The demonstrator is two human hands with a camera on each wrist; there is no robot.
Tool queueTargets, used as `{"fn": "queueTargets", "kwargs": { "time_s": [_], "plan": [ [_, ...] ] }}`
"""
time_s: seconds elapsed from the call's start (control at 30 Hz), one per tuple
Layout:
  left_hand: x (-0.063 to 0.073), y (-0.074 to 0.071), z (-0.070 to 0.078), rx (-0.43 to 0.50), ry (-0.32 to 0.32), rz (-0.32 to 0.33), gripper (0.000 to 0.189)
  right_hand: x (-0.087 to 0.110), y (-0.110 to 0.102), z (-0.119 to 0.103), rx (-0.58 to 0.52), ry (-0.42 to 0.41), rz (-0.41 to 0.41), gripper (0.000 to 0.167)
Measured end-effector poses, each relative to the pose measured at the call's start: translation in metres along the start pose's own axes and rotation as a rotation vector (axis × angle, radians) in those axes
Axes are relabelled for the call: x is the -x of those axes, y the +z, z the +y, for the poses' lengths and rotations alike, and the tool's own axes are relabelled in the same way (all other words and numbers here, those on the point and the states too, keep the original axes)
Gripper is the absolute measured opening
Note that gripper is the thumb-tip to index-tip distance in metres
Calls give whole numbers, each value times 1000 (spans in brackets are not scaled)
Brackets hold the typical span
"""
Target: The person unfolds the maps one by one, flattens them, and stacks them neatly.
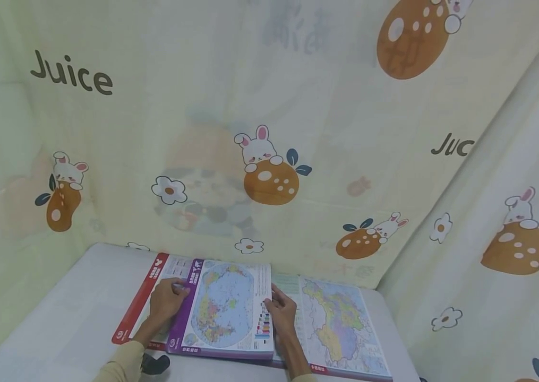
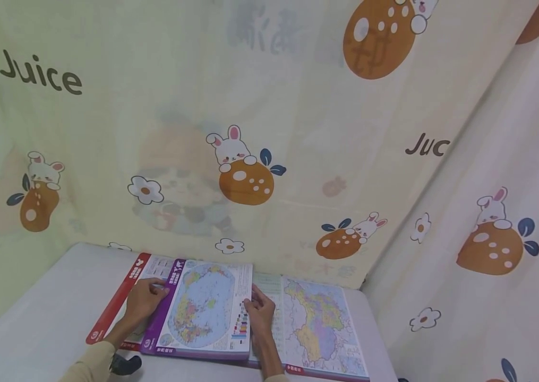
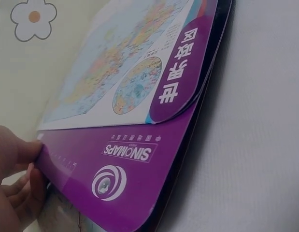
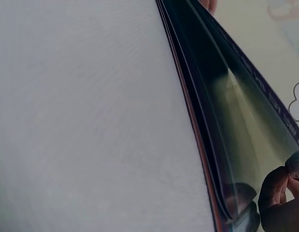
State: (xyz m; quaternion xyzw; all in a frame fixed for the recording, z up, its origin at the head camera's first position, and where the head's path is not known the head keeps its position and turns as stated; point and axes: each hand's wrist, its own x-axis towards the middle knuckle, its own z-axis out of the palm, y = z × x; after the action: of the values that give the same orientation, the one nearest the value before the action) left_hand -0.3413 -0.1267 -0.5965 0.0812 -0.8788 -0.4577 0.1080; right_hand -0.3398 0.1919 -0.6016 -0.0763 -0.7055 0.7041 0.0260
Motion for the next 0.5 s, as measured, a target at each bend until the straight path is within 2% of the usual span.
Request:
{"fn": "queueTargets", "kwargs": {
  "time_s": [0.27, 0.5],
  "plan": [
    [-1, -1, -1, 29, -8, -15, 33, 3, -4, -2, -29, 23, 0, 55],
    [0, -6, -1, 138, -37, -44, 34, 3, -8, -10, -75, 37, 2, 54]
  ]
}}
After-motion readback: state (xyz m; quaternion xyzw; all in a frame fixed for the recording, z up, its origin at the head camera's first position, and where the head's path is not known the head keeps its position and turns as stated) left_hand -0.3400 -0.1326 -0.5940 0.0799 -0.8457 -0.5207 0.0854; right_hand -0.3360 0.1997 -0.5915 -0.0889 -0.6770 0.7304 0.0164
